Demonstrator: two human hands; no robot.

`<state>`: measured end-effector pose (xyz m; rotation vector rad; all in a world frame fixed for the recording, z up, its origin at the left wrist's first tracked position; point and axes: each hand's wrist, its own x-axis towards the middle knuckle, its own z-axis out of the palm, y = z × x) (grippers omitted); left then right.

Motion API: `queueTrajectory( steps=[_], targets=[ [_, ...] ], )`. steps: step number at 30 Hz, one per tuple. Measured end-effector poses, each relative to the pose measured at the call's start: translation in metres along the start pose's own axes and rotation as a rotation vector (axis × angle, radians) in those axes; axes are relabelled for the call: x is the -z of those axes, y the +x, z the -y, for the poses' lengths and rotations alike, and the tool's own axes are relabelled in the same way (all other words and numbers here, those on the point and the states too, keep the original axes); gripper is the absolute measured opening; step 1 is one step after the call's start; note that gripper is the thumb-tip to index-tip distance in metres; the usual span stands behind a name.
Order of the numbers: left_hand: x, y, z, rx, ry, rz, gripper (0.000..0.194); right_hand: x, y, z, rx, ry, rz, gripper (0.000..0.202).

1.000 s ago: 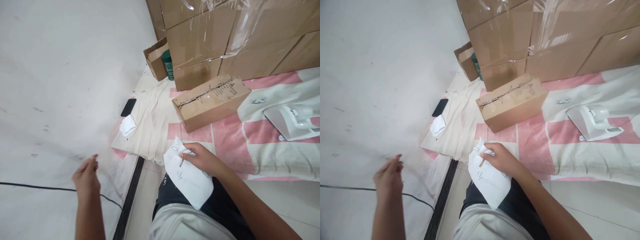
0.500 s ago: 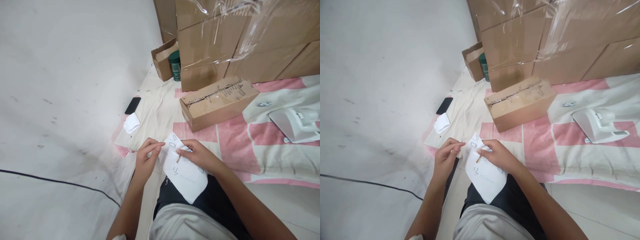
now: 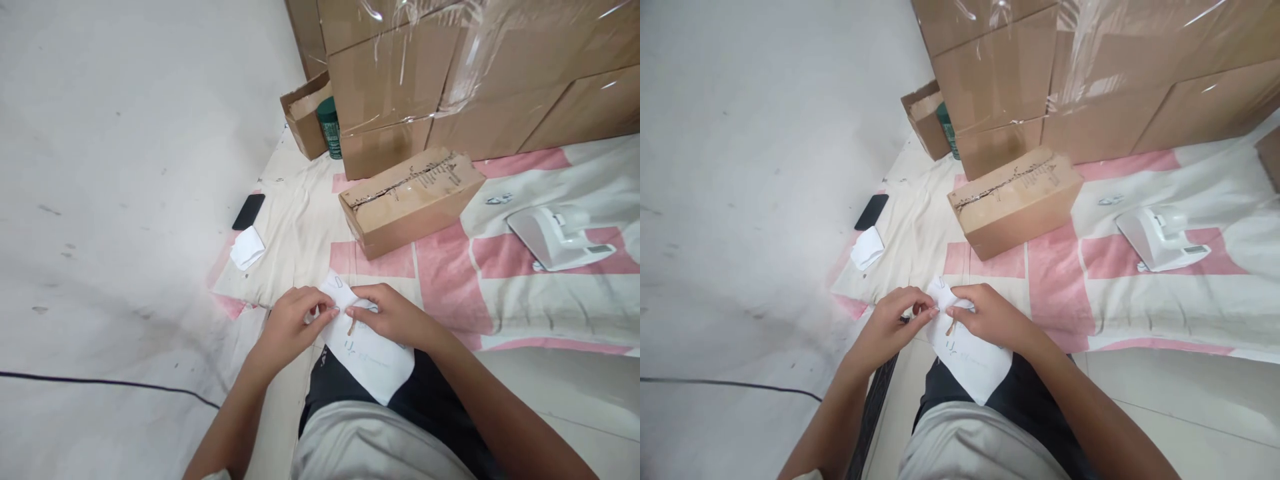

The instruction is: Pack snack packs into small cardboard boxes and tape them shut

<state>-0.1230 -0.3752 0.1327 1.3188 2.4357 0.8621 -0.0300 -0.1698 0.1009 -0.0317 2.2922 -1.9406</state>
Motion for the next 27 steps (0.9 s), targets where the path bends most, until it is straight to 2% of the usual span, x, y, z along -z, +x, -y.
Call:
queueTrajectory(
  steps=[3, 6, 11, 14, 17, 19, 23, 27],
  targets=[
    [0.007, 0.001, -0.005, -0.087, 0.187, 0.181, 0.02, 0.007, -0.01, 0.004, 0.012, -0.067, 0.024, 0.021],
    [0.007, 0.003, -0.011, -0.116, 0.241, 0.329, 0.024, 0.013, -0.02, 0.009, 0.004, -0.161, 0.069, 0.022],
    [-0.002, 0.005, -0.013, -0.047, 0.213, 0.356, 0.041, 0.016, -0.034, 0.014, -0.048, -0.263, 0.156, 0.029],
    [-0.004, 0.008, -0.015, -0.088, 0.175, 0.41, 0.03, 0.017, -0.038, 0.013, -0.035, -0.292, 0.177, 0.03],
    [-0.002, 0.013, -0.019, -0.16, 0.129, 0.511, 0.03, 0.017, -0.04, 0.011, -0.041, -0.328, 0.165, 0.032],
    [0.0, 0.013, -0.022, -0.161, 0.091, 0.561, 0.028, 0.016, -0.041, 0.009, -0.06, -0.331, 0.2, 0.032],
    [-0.006, 0.004, -0.023, -0.131, -0.021, 0.639, 0.031, 0.014, -0.05, 0.005, -0.074, -0.366, 0.296, 0.031],
    [-0.023, -0.016, -0.02, -0.072, -0.195, 0.725, 0.034, 0.024, -0.065, 0.002, -0.174, -0.347, 0.377, 0.033]
  ],
)
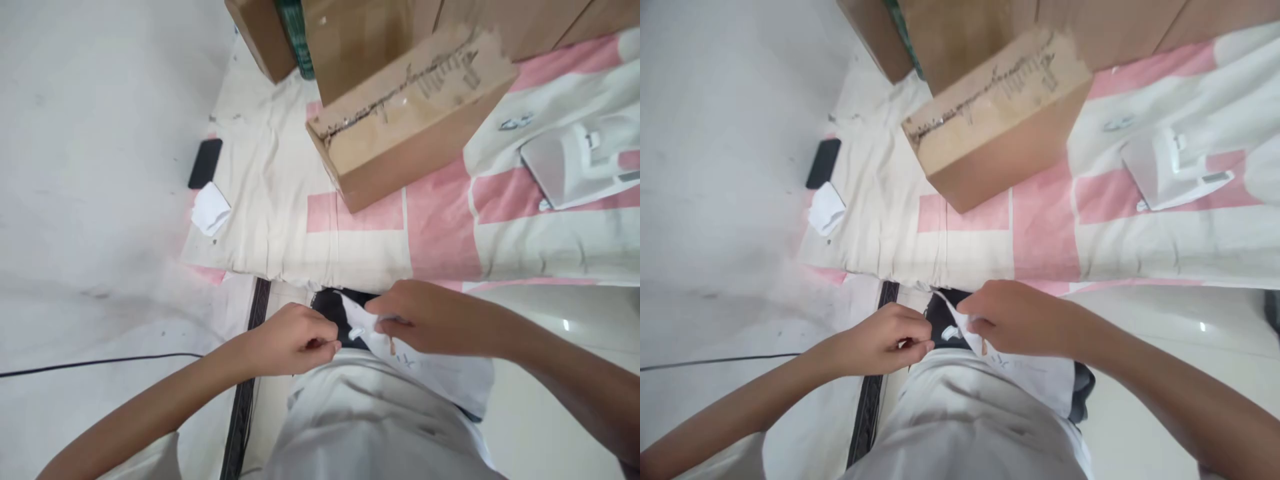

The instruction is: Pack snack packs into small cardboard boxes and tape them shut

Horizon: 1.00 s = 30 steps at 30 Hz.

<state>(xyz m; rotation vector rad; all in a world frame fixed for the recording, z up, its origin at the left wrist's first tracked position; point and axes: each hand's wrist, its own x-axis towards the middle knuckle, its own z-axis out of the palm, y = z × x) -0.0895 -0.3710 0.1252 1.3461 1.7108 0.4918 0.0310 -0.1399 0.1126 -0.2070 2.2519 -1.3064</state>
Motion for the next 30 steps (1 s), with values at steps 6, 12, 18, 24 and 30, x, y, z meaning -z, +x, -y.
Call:
queueTrajectory(
  steps=[6, 12, 18, 24, 30],
  targets=[
    [-0.034, 0.012, 0.005, 0.062, -0.202, -0.063, 0.037, 0.003, -0.008, -0.004, -0.095, 0.021, 0.055, 0.033],
    [-0.038, 0.02, 0.004, -0.021, -0.215, -0.082, 0.042, 0.0, -0.003, 0.001, -0.078, 0.026, 0.093, 0.031],
    [-0.04, 0.004, -0.013, -0.079, -0.169, -0.044, 0.042, -0.021, -0.028, 0.01, -0.075, 0.053, 0.118, 0.03],
    [-0.054, -0.007, -0.028, -0.313, -0.055, 0.008, 0.029, -0.035, -0.064, 0.034, -0.199, 0.148, 0.206, 0.027],
    [-0.045, -0.01, -0.027, -0.441, 0.047, 0.005, 0.028, -0.04, -0.066, 0.048, -0.223, 0.024, 0.129, 0.022]
  ],
)
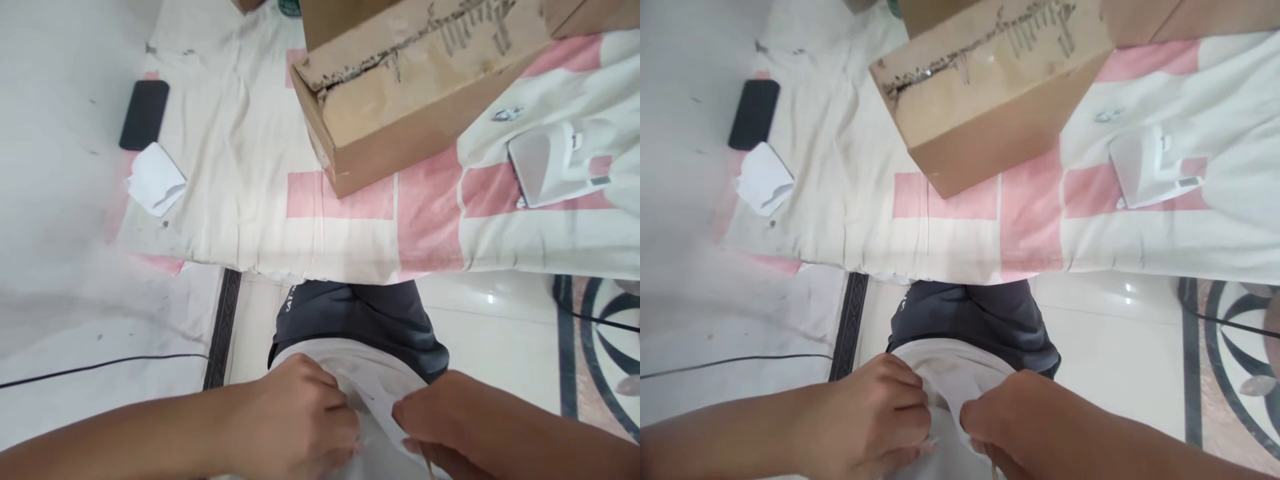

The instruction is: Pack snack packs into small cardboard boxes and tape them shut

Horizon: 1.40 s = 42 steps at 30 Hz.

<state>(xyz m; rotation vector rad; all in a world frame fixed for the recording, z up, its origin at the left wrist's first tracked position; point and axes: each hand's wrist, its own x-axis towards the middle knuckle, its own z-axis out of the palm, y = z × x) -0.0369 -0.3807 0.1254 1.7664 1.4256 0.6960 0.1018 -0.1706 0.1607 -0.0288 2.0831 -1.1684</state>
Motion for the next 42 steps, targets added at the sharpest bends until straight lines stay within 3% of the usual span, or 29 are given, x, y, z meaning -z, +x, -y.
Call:
queueTrajectory(
  steps=[2, 6, 13, 17, 23, 28, 33, 37, 42],
  targets=[
    [0.006, -0.005, 0.002, -0.027, -0.029, -0.011, 0.03, -0.001, 0.007, 0.001, 0.029, -0.028, 0.024, 0.022],
    [0.009, -0.02, 0.005, -0.049, -0.17, 0.011, 0.034, 0.009, 0.022, 0.012, 0.124, 0.0, 0.265, 0.027],
    [0.003, -0.046, 0.012, -0.024, -0.327, 0.048, 0.042, 0.024, 0.046, 0.021, -0.088, 0.174, 0.452, 0.033],
    [0.008, -0.054, 0.016, 0.027, -0.322, 0.051, 0.041, 0.025, 0.056, 0.019, -0.145, 0.21, 0.482, 0.03],
    [0.033, -0.053, 0.036, 0.125, -0.396, -0.073, 0.031, 0.058, 0.067, 0.029, -0.004, 0.13, 0.195, 0.025],
    [0.062, -0.053, 0.068, 0.445, -0.379, -0.294, 0.041, 0.095, 0.118, 0.021, 0.04, 0.173, 0.128, 0.025],
    [0.077, -0.059, 0.086, 0.755, -0.075, -0.489, 0.042, 0.103, 0.154, 0.008, 0.153, 0.181, -0.025, 0.033],
    [0.08, -0.059, 0.091, 0.782, 0.09, -0.611, 0.038, 0.098, 0.158, -0.002, 0.282, 0.192, -0.206, 0.033],
    [0.08, -0.046, 0.097, 0.682, -0.032, -0.875, 0.031, 0.093, 0.153, -0.01, 0.525, 0.202, -0.293, 0.026]
  ],
)
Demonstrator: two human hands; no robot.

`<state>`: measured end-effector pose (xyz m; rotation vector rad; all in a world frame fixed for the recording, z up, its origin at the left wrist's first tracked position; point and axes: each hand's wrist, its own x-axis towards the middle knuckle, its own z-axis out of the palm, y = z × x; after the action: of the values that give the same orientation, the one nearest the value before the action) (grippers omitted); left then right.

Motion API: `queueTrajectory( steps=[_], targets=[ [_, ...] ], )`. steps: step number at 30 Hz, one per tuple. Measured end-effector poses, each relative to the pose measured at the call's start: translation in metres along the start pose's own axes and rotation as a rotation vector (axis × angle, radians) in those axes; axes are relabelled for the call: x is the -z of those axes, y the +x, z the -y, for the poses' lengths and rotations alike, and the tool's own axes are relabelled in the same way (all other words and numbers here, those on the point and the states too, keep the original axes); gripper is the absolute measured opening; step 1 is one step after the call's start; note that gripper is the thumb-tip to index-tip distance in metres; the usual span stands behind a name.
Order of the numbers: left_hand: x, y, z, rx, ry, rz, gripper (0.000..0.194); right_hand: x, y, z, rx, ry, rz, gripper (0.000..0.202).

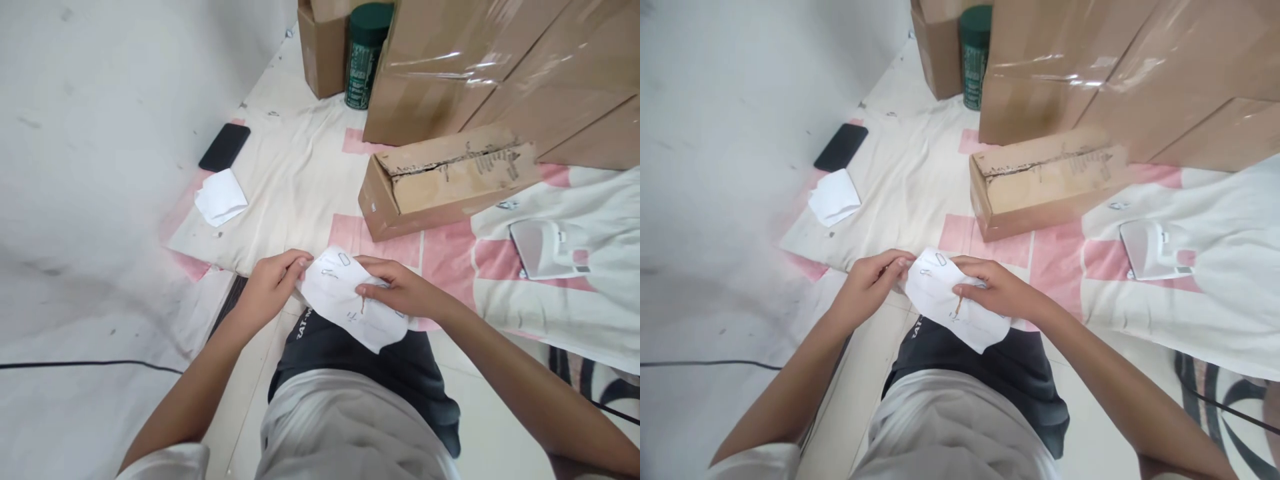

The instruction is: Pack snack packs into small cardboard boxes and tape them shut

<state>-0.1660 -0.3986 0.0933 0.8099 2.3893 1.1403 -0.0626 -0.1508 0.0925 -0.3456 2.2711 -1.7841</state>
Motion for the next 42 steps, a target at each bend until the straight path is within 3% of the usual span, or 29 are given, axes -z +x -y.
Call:
queueTrajectory(
  steps=[3, 7, 10, 16, 24, 30, 32, 35, 42],
  targets=[
    [-0.008, 0.01, -0.005, -0.018, -0.133, -0.1, 0.033, 0.001, -0.001, -0.002, 0.063, 0.007, -0.03, 0.027],
    [-0.013, 0.029, -0.008, -0.015, -0.159, -0.094, 0.036, 0.003, 0.008, -0.012, 0.012, 0.042, -0.119, 0.03],
    [-0.015, 0.045, 0.0, -0.014, -0.161, -0.177, 0.029, 0.004, 0.024, -0.027, -0.028, 0.069, -0.248, 0.027],
    [-0.011, 0.071, 0.024, -0.012, -0.226, -0.344, 0.03, 0.003, 0.059, -0.047, 0.054, 0.056, -0.456, 0.029],
    [-0.004, 0.081, 0.02, -0.056, -0.136, -0.29, 0.029, 0.018, 0.104, -0.038, -0.027, 0.24, -0.469, 0.018],
    [-0.022, 0.096, 0.01, -0.278, 0.205, -0.498, 0.025, 0.025, 0.114, -0.065, 0.069, 0.133, -0.465, 0.019],
    [-0.032, 0.1, 0.01, -0.336, 0.311, -0.477, 0.018, 0.025, 0.113, -0.072, 0.09, 0.099, -0.469, 0.02],
    [-0.046, 0.103, 0.018, -0.321, 0.354, -0.436, 0.015, 0.026, 0.112, -0.075, 0.099, 0.066, -0.468, 0.02],
    [-0.052, 0.103, 0.036, -0.225, 0.247, -0.57, 0.016, 0.025, 0.117, -0.073, 0.07, 0.036, -0.49, 0.016]
  ],
)
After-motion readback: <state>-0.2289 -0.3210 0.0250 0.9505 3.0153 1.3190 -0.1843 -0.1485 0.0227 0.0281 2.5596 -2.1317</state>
